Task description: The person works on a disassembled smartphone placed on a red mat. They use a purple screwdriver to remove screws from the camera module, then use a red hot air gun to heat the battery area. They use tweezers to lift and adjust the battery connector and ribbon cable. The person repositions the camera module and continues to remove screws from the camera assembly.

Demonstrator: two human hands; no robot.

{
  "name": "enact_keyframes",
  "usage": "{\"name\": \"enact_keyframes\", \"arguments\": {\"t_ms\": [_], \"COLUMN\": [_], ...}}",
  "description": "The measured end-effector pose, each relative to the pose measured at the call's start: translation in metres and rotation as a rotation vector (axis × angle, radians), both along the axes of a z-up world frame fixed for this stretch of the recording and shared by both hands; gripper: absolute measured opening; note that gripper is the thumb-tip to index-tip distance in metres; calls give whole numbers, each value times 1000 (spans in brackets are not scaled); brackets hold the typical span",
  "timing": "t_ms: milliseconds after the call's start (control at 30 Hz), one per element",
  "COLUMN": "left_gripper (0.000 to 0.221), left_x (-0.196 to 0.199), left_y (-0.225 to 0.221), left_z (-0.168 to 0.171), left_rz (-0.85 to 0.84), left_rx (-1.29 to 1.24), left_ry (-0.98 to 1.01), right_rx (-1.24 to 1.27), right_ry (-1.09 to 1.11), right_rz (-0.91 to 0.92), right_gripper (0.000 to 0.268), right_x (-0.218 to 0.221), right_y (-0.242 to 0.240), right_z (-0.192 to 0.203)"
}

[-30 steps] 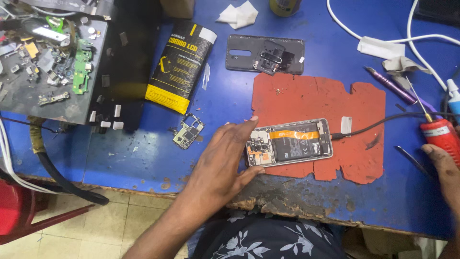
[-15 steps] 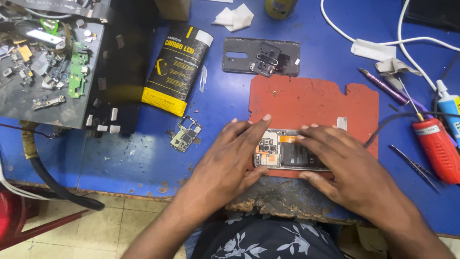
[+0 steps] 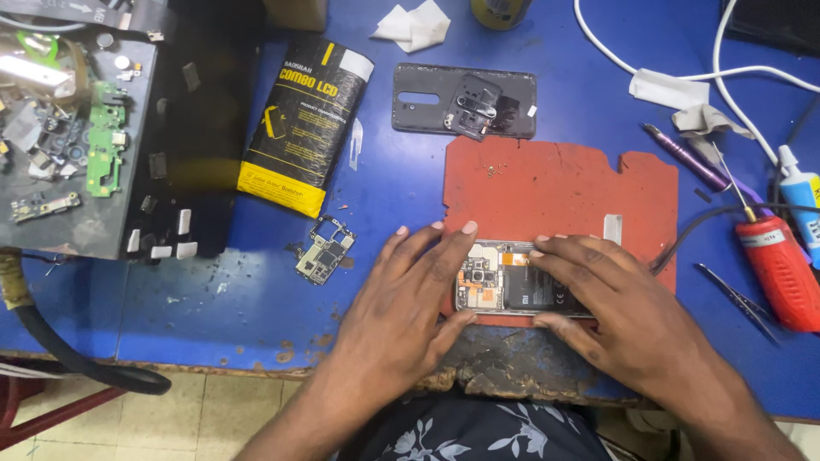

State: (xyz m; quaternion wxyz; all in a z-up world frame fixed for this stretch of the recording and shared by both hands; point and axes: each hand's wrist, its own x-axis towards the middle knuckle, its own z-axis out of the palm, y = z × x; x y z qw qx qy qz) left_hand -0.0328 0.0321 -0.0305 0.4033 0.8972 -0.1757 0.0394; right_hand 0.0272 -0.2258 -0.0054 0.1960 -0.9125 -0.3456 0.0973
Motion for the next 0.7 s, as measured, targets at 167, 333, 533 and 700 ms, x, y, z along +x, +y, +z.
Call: {"name": "enact_keyframes", "arguments": {"t_ms": [167,333,533,700], "left_gripper": [66,50,44,44], "left_x": [0,0,0,2], "left_y": [0,-1,-3,-10], "left_z": [-1,-1,-1,0], "left_rz": [-47,-70,-77,-91], "left_rx": [45,93,101,107], "left_ry": [-2,-22,-18,-36], "right_rx": [-14,-22,-42,-36], "right_ry": [-34,-104,-91,-92], "right_rz": [27,43,42,53], "right_gripper": [54,46,51,51], "right_x": [-3,-8,-7,-5], "right_y": [2,2,2,2], "right_z": [-2,-4,-7,-6]}}
